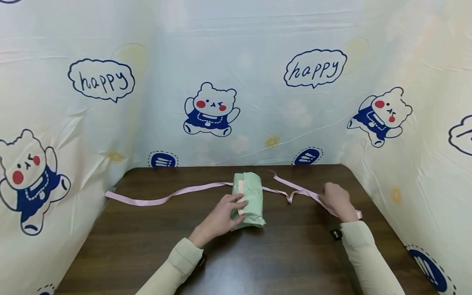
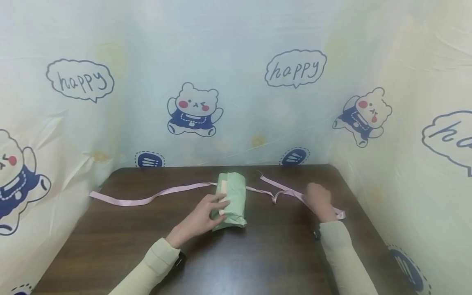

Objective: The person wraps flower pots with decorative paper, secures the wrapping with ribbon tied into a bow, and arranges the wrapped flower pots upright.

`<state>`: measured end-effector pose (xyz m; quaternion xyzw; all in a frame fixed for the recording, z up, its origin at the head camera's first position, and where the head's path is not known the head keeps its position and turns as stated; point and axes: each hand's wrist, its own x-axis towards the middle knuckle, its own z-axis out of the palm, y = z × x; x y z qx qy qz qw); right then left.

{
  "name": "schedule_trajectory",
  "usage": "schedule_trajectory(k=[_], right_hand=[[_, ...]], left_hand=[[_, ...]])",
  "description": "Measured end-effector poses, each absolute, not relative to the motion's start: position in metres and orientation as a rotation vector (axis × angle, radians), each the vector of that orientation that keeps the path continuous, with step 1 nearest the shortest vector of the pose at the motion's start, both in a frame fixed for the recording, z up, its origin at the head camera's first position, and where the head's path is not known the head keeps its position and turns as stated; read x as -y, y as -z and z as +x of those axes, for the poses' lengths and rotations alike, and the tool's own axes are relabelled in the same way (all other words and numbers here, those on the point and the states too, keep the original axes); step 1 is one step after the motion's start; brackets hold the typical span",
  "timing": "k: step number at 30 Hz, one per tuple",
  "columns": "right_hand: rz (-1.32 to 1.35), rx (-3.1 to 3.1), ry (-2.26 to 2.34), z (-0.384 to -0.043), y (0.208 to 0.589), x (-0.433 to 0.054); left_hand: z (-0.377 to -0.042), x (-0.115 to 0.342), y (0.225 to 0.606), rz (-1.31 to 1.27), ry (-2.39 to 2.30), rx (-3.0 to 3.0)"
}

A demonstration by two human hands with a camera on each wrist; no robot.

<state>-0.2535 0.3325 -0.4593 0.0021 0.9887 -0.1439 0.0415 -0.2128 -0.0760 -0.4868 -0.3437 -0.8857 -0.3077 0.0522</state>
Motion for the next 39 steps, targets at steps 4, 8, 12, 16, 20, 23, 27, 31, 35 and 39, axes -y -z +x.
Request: schedule_trajectory(k=[4, 8, 12, 16, 20, 23, 27, 31, 35, 39], right_hand=[[-0.363, -3.045, 0.776, -0.245, 0.456, -0.274], [-0.569, -2.9, 1.05, -0.23, 0.465, -0.213], [-0.658, -2.786, 1.218, -0.219, 0.476, -0.175], [-0.612, -2.79, 1.277, -0.214, 0.481, -0.161], [-0.632, -2.797, 1.266, -0.215, 0.486, -0.157], [-0.682, -2.803, 1.261, -0.216, 0.487, -0.155], [-0.695, -2.849, 1.255, -0.216, 0.485, -0.154], [-0.694, -2.896, 1.201, -0.222, 0.479, -0.156], [-0.657, -2.92, 1.147, -0.232, 0.471, -0.161], [-0.669, -2.911, 1.158, -0.246, 0.462, -0.168]], left_hand=[[-0.212, 0.076, 0.488, -1.047, 0.969, 2.701], [-0.213, 0.078, 0.489, -1.057, 1.04, 2.727], [-0.215, 0.08, 0.493, -1.075, 1.181, 2.727], [-0.217, 0.08, 0.497, -1.093, 1.274, 2.686], [-0.218, 0.08, 0.5, -1.076, 1.297, 2.654], [-0.218, 0.079, 0.501, -1.046, 1.31, 2.652], [-0.218, 0.076, 0.501, -1.016, 1.326, 2.629], [-0.22, 0.068, 0.501, -0.993, 1.343, 2.578], [-0.229, 0.06, 0.498, -0.977, 1.38, 2.54], [-0.244, 0.053, 0.491, -0.971, 1.363, 2.529]])
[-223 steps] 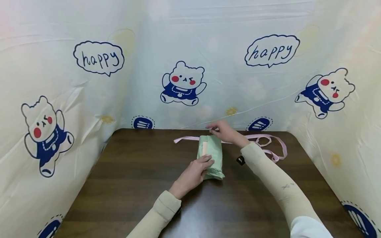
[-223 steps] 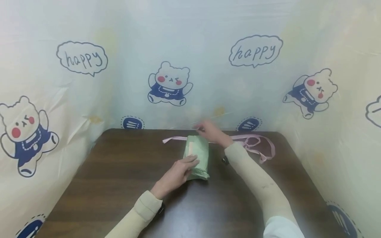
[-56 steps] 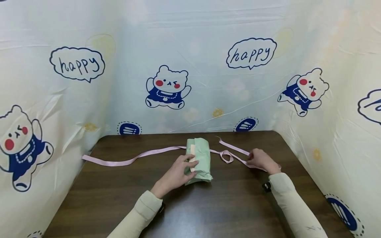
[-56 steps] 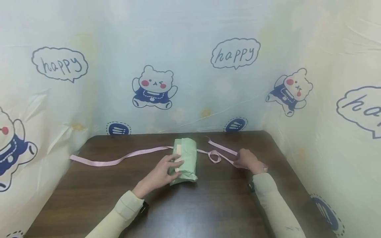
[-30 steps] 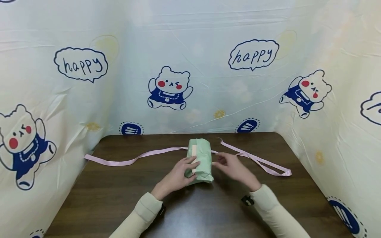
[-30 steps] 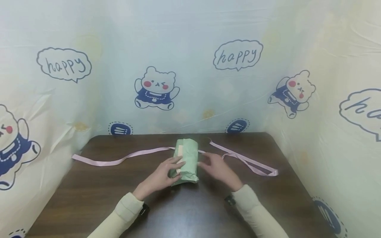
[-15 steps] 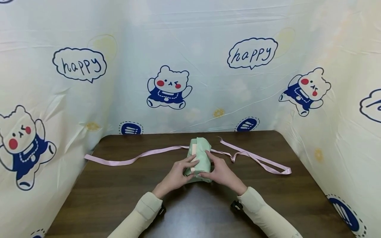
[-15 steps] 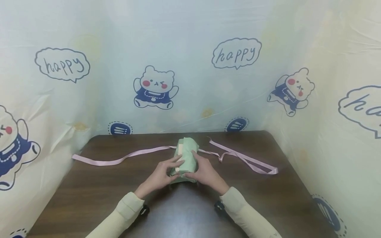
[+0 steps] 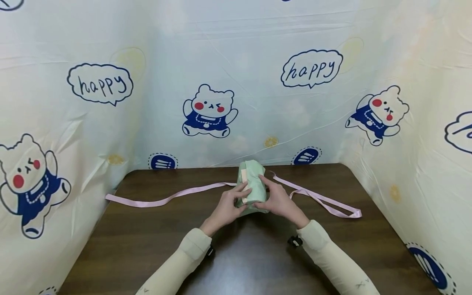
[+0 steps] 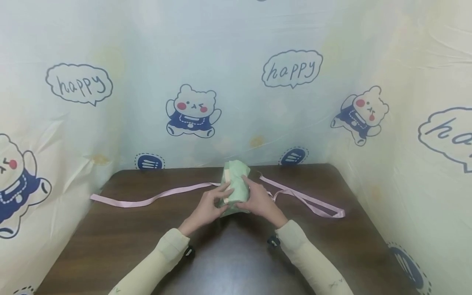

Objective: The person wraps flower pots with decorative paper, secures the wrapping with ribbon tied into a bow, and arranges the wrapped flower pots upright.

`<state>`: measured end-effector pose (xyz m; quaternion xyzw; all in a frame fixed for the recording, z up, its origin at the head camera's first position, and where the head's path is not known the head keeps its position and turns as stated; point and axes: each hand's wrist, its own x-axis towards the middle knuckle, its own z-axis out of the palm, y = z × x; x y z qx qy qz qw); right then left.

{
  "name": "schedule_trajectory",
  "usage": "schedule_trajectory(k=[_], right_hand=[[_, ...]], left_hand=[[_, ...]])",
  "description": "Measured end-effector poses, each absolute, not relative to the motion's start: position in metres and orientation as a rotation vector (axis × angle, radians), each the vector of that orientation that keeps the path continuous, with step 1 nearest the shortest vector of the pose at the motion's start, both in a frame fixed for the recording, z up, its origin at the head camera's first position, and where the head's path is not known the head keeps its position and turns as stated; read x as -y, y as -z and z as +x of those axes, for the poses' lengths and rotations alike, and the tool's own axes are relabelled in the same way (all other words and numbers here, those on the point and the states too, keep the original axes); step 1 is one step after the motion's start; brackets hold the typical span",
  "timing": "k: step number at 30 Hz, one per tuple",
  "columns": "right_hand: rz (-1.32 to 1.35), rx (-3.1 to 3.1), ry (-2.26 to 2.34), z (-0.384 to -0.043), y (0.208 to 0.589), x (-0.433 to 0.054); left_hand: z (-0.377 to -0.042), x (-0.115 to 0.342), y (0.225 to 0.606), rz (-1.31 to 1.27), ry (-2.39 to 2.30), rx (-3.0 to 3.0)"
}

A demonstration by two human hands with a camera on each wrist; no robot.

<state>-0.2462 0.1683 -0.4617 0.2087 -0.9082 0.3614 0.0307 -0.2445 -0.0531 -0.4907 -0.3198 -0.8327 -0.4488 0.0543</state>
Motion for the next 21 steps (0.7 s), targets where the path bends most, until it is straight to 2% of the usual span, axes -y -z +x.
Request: schedule_trajectory(k=[12, 21], right_hand=[[0.617, 2.884, -1.083, -0.304, 0.462, -0.193], [0.627, 2.92, -1.059, -0.319, 0.473, -0.201]], left_hand=[[-0.303, 0.023, 0.495, -0.928, 1.46, 2.643], [-0.312, 0.017, 0.499, -0.872, 1.479, 2.695]])
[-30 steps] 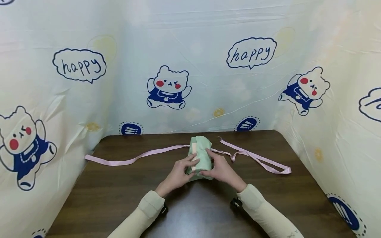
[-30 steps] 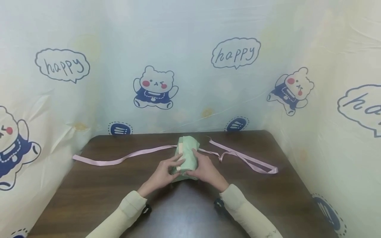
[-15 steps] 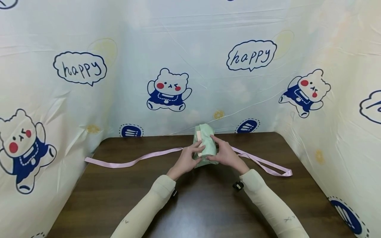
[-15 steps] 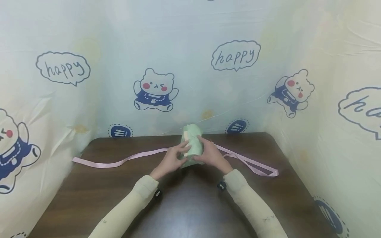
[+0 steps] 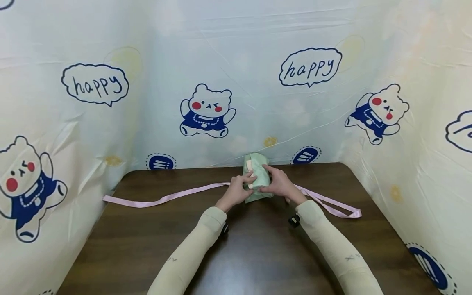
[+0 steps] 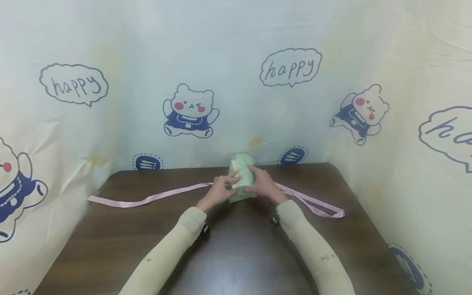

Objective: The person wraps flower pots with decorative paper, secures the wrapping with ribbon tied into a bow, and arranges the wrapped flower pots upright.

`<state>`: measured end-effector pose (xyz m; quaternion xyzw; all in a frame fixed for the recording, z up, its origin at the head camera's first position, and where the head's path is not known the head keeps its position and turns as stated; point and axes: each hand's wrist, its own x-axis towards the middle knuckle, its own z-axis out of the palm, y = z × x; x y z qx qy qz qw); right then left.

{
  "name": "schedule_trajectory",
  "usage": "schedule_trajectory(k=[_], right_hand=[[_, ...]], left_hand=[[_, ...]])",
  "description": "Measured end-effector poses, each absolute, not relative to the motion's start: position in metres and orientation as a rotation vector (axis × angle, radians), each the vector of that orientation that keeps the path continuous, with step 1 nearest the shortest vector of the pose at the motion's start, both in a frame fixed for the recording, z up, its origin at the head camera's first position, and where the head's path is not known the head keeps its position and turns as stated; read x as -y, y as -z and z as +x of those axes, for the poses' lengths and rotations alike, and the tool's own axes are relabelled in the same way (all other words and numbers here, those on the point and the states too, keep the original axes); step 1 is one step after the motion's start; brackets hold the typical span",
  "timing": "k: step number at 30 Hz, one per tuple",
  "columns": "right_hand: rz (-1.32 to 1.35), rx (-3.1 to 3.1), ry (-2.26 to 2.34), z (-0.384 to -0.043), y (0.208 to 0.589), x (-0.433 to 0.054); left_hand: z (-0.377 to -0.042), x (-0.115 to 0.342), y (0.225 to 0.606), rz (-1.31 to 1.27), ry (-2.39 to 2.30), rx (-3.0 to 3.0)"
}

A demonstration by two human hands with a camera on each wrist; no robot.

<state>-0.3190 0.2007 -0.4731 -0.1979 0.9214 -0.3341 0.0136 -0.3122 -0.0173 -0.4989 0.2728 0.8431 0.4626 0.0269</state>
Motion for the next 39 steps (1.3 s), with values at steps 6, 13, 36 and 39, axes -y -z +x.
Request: schedule_trajectory(k=[6, 13, 36, 39], right_hand=[[-0.694, -2.912, 1.021, -0.311, 0.472, -0.191], [-0.732, -2.93, 0.988, -0.285, 0.469, -0.175], [-0.806, -2.943, 0.991, -0.201, 0.469, -0.143], [-0.791, -2.937, 0.988, -0.199, 0.466, -0.145]], left_hand=[[-0.303, 0.027, 0.497, 0.827, -1.436, -2.655], [-0.279, 0.041, 0.494, 0.852, -1.425, -2.691], [-0.187, 0.066, 0.494, 0.864, -1.526, -2.784], [-0.186, 0.062, 0.495, 0.855, -1.543, -2.778]])
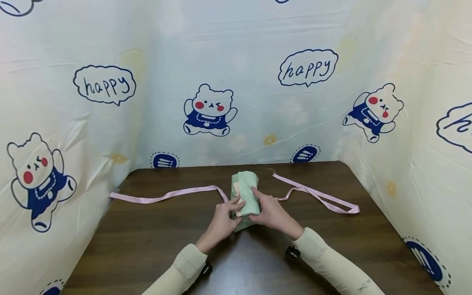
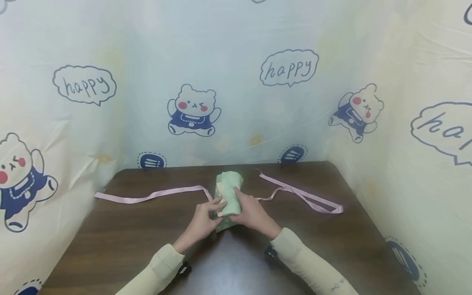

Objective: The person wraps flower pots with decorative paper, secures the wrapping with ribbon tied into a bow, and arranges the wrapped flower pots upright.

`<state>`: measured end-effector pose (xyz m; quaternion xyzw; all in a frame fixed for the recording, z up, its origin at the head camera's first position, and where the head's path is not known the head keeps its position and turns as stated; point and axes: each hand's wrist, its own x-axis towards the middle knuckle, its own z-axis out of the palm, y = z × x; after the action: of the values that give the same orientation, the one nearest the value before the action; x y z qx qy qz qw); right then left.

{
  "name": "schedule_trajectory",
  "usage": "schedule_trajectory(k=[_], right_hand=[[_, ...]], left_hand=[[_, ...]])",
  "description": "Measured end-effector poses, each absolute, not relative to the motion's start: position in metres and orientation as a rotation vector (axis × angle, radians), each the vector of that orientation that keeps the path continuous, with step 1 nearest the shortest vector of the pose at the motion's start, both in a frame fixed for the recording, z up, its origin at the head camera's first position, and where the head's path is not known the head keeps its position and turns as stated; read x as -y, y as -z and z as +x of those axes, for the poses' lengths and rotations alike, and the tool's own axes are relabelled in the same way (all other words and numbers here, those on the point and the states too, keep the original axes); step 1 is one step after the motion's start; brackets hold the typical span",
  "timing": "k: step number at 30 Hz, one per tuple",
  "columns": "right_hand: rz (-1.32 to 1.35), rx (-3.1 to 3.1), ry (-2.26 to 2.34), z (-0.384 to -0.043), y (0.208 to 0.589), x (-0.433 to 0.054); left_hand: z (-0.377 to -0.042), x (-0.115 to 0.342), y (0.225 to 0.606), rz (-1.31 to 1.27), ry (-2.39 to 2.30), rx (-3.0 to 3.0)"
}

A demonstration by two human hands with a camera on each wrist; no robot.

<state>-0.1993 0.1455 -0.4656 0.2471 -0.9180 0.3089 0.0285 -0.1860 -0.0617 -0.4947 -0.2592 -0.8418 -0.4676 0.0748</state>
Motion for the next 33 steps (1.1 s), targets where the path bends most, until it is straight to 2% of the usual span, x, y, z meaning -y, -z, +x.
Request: schedule_trajectory(k=[9, 20, 33], right_hand=[[0.664, 2.856, -0.927, -0.205, 0.455, -0.164], [0.651, 2.893, -0.91, -0.205, 0.466, -0.176], [0.623, 2.889, -0.796, -0.203, 0.467, -0.169]], left_hand=[[-0.199, 0.04, 0.487, -0.802, 1.398, 2.507], [-0.201, 0.029, 0.497, -0.85, 1.384, 2.517], [-0.198, 0.032, 0.476, -0.955, 0.618, 2.548]])
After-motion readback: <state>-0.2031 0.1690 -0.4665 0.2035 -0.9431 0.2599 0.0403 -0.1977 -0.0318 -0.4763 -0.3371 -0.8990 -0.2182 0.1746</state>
